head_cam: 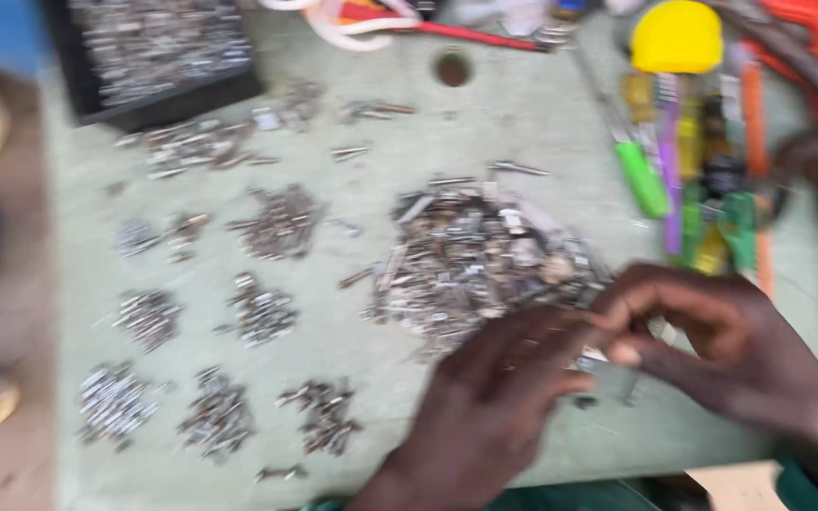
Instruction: Sorting a mixed pile of screws, bolts, and other small metal parts into organized groups on a table
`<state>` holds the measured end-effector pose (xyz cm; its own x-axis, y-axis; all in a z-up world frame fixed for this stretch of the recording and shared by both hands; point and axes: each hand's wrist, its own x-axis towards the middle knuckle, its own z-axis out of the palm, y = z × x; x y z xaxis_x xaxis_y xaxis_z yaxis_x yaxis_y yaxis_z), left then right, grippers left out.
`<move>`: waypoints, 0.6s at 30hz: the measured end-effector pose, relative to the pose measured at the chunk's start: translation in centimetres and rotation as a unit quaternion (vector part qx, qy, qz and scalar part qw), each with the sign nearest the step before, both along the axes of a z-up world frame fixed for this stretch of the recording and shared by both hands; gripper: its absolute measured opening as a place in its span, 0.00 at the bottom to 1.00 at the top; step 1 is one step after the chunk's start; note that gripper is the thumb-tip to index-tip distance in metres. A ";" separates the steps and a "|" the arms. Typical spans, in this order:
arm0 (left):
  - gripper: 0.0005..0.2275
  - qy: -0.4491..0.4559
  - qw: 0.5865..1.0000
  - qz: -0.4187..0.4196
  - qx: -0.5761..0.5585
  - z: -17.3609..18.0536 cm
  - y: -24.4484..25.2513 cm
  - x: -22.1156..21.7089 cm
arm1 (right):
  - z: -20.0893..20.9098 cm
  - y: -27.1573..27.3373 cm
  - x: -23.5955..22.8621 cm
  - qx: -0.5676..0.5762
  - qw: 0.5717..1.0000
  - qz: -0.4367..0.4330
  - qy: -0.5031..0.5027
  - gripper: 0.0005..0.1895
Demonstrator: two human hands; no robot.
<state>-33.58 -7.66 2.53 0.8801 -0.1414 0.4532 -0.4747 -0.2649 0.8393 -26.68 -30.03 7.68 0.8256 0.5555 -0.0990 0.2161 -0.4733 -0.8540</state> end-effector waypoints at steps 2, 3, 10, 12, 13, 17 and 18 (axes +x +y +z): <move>0.20 -0.014 1.000 -0.005 0.010 -0.5 0.1 -0.7 | -1.6 0.1 -1.2 0.049 0.996 -0.002 0.075 0.08; 0.21 -0.008 1.000 -0.004 -0.005 -0.3 0.6 -0.8 | -2.4 0.0 -1.3 0.050 0.992 -0.053 0.102 0.09; 0.08 0.074 0.970 0.209 0.096 3.6 12.4 3.7 | -14.3 -12.6 6.9 0.007 0.999 -0.033 0.037 0.35; 0.17 0.081 0.940 0.247 0.223 3.9 16.6 6.3 | -16.1 -15.2 6.2 -0.011 0.995 -0.088 0.051 0.27; 0.31 0.090 0.892 0.278 0.344 4.0 18.7 7.5 | -17.0 -16.5 5.9 -0.032 0.987 -0.144 0.067 0.22; 0.30 0.086 0.858 0.319 0.394 3.9 18.6 5.4 | -21.8 -20.6 6.7 -0.045 0.990 -0.133 0.003 0.25; 0.23 0.124 0.903 0.285 0.296 4.0 17.3 4.3 | -24.6 -23.9 7.2 -0.038 0.988 -0.142 0.043 0.25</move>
<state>-29.31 9.68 6.56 0.9503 0.2141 0.2258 0.0638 -0.8443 0.5321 -19.50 -53.91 -16.87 0.9340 0.2902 -0.2083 -0.0073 -0.5675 -0.8234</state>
